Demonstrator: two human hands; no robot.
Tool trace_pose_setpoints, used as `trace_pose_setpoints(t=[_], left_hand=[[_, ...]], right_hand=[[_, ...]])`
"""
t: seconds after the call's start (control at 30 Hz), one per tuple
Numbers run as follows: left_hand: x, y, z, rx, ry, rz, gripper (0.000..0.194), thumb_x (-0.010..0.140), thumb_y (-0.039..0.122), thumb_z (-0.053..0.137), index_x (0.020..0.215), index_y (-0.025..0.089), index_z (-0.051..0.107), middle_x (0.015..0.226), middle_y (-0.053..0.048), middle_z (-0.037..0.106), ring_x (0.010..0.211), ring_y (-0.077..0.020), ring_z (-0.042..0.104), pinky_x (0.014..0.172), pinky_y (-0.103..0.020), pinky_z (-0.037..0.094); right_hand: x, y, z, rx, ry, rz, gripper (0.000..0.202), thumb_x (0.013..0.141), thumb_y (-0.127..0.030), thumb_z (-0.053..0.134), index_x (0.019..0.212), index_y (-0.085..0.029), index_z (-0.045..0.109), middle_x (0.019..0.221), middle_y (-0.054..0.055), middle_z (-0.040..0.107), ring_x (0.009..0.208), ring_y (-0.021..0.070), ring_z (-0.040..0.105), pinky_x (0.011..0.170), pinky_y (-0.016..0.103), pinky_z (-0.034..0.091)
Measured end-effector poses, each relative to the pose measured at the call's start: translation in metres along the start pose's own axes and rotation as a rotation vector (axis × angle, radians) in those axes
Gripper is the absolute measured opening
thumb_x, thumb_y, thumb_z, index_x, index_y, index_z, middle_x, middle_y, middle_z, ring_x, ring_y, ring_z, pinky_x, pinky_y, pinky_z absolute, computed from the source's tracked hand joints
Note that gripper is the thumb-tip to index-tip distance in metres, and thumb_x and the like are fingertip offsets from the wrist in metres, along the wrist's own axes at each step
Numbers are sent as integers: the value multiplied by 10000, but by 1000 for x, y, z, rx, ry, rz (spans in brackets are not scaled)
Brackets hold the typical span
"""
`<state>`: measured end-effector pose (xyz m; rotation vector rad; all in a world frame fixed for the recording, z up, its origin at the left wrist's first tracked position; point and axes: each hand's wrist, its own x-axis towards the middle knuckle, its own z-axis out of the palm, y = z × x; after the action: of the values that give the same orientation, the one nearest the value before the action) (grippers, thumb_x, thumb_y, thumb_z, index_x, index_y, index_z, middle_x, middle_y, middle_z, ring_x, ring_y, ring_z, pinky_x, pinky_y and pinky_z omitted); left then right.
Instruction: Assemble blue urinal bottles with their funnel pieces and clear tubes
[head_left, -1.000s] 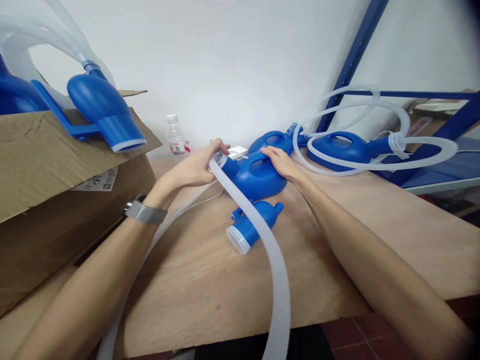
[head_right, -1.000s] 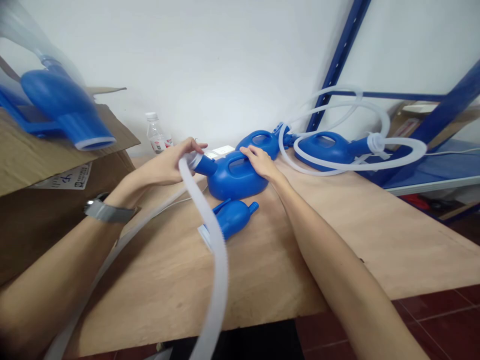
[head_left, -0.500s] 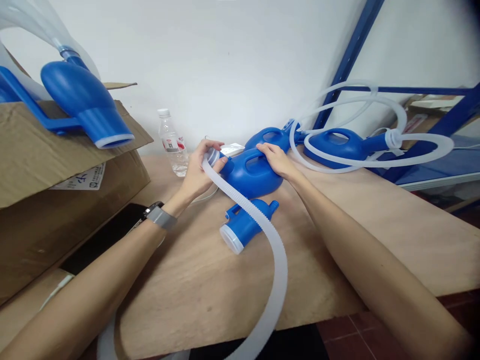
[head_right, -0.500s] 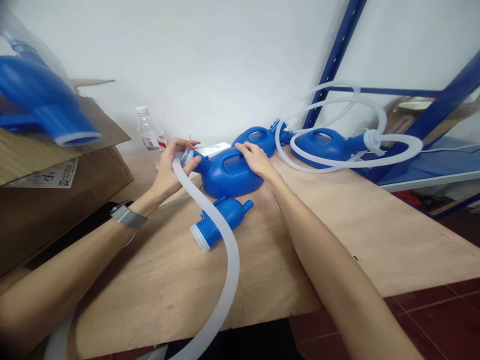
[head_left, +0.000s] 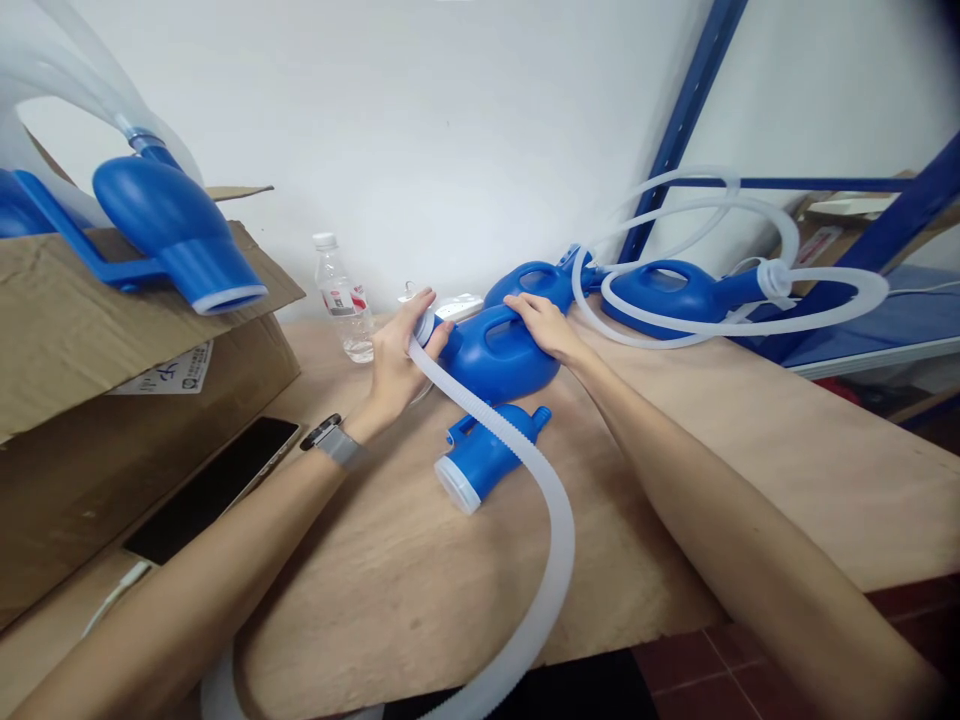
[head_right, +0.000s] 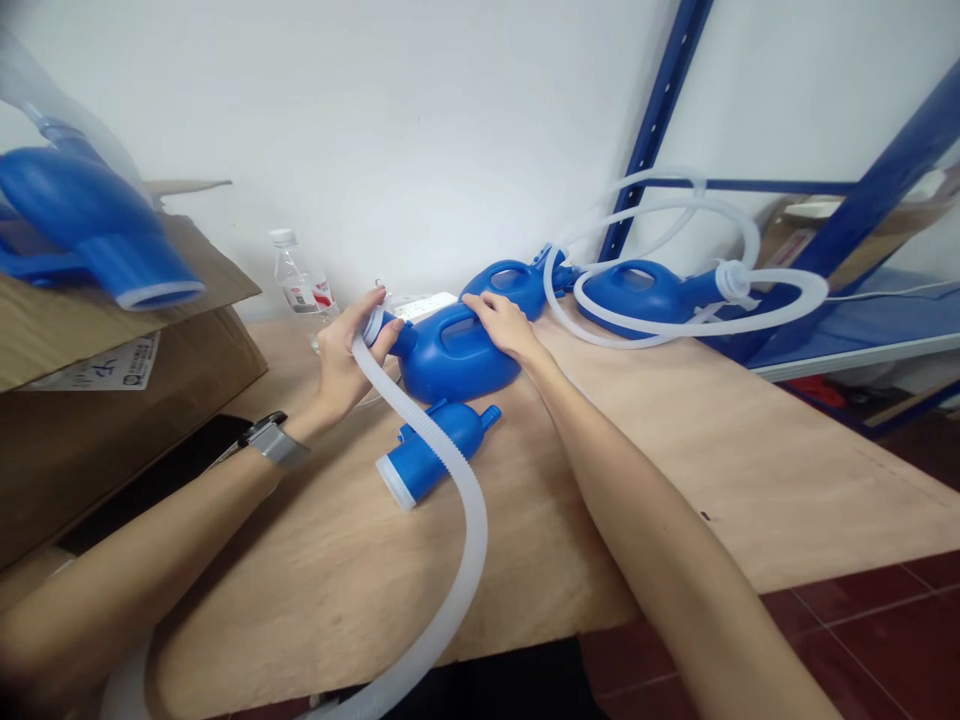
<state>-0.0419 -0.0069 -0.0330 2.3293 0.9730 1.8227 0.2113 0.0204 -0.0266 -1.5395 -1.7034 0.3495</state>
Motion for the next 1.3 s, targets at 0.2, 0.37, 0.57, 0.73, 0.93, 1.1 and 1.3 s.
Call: trace_pose_setpoints(t=[0.2, 0.37, 0.57, 0.73, 0.93, 1.1, 1.3], left_hand=[[0, 7, -6, -19, -82, -85, 383, 974, 420, 642, 1314, 245, 643, 1483, -104, 649, 1398, -270, 594, 1197, -506, 449], [28, 6, -35, -30, -363, -158, 489, 843, 460, 760, 1258, 207, 706, 1271, -115, 759, 1157, -337, 709, 1063, -521, 527], [68, -1, -77, -326, -844, -255, 777, 734, 439, 889, 1454, 333, 616, 1544, -122, 590, 1402, -359, 577, 1076, -482, 562], [76, 1, -83, -434, -738, -430, 414, 806, 411, 821, 1202, 298, 780, 1349, -124, 736, 1254, -354, 692, 1068, -528, 571], [82, 29, -44, -193, -599, -542, 371, 859, 558, 700, 969, 223, 816, 1101, -117, 822, 1047, -328, 746, 895, -443, 595], [84, 42, -19, 70, -705, -370, 327, 837, 482, 643, 697, 225, 791, 756, -58, 795, 711, -248, 691, 636, -348, 501], [81, 36, -22, 113, -635, -309, 107, 719, 304, 687, 722, 233, 767, 713, -39, 753, 646, -227, 650, 559, -332, 461]], right_hand=[[-1, -2, -1, 56, 42, 7, 501, 955, -693, 417, 752, -248, 529, 790, -2, 640, 839, 227, 584, 796, 311, 396], [0, 0, -3, 75, 22, -16, 508, 954, -696, 419, 743, -246, 521, 770, -8, 623, 821, 219, 579, 791, 307, 403], [0, 3, -4, 100, -6, -43, 510, 953, -700, 418, 758, -243, 531, 801, -11, 624, 838, 218, 574, 812, 311, 406], [0, 2, -4, 120, -16, -51, 498, 955, -679, 427, 780, -241, 583, 836, 1, 664, 884, 229, 597, 849, 314, 422], [-3, 0, -5, 126, -2, -50, 492, 955, -678, 447, 817, -243, 630, 897, 11, 703, 937, 242, 622, 886, 321, 435], [-1, 3, -4, 118, -5, -58, 498, 961, -680, 434, 811, -244, 622, 898, 10, 699, 926, 239, 623, 883, 320, 438], [1, 7, -3, 135, -10, -65, 498, 962, -680, 426, 791, -243, 592, 874, -3, 671, 905, 228, 608, 889, 319, 423]])
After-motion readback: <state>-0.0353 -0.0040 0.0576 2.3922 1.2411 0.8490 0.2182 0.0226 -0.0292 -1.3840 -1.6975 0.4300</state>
